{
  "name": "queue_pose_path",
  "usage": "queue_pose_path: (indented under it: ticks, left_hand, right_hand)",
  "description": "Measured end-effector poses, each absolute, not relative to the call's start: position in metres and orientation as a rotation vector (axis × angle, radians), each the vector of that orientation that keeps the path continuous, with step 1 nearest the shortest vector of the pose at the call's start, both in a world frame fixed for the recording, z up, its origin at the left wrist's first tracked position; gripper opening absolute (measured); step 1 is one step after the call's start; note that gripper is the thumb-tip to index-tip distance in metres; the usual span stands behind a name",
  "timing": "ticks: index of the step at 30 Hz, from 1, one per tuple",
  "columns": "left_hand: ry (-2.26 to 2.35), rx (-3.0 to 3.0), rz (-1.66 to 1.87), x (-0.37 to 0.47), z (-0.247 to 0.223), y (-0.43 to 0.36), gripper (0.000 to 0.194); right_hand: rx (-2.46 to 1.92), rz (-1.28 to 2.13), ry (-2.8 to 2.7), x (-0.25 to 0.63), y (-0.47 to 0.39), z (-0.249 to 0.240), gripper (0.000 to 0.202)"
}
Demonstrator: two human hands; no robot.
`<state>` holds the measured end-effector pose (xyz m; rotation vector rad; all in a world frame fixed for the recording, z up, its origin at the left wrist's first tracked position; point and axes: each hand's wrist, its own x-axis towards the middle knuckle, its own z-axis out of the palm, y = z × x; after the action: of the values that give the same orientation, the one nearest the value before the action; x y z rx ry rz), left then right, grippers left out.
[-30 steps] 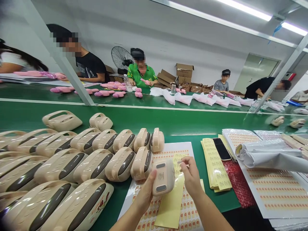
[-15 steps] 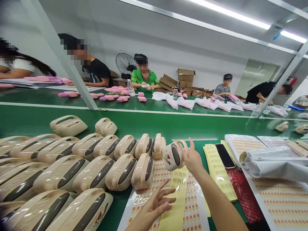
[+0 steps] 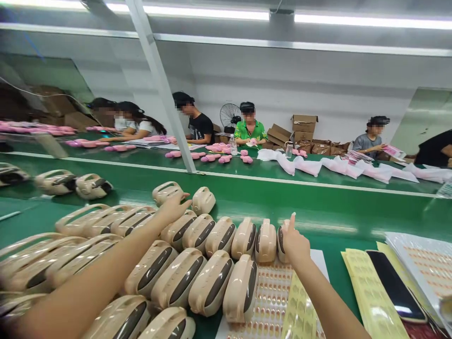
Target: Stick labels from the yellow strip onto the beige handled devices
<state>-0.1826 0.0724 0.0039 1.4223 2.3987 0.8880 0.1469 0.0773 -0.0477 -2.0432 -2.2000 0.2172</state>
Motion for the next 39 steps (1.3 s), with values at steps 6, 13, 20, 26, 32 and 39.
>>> queue_pose_path:
  ticks: [6,13,20,26,32,39]
  left_hand:
    - [2.477,1.339,0.708,-0.214,-0.018,0.134,0.03]
    - [2.405,1.58,0.776,-0.182,-0.007,0.143,0.032]
    - [1.967,2.248,0.911,-0.096,0.019,0.06,0.059]
    - [1.133,2.577,0.934,-0.025,0.008,-0.025,0.036]
    - [0.835,2.159,0.96,0.001,-0.009,-0.063,0.029]
    - [0.712,2.027,0.922,0.014,-0.025,-0.076,0.026]
  right_hand:
    - [-2.098,0.245,-2.181,0.148,0.079,-0.057,0.055]
    - [-2.127,0.264,-2.175,0.148,0.08,-0.057,0.054]
    - [-1.741,0.251,-1.912,0.146,0.066,-0.041,0.076]
    - [-0.912,1.238,-1.305,0.127,0.02,-0.017,0.078]
    - [-0.952,1.472,-0.916,0.147,-0.008,-0.004,0.069]
    - [-0.966,1.241,-1.1,0.167,-0.032,-0.014,0.08]
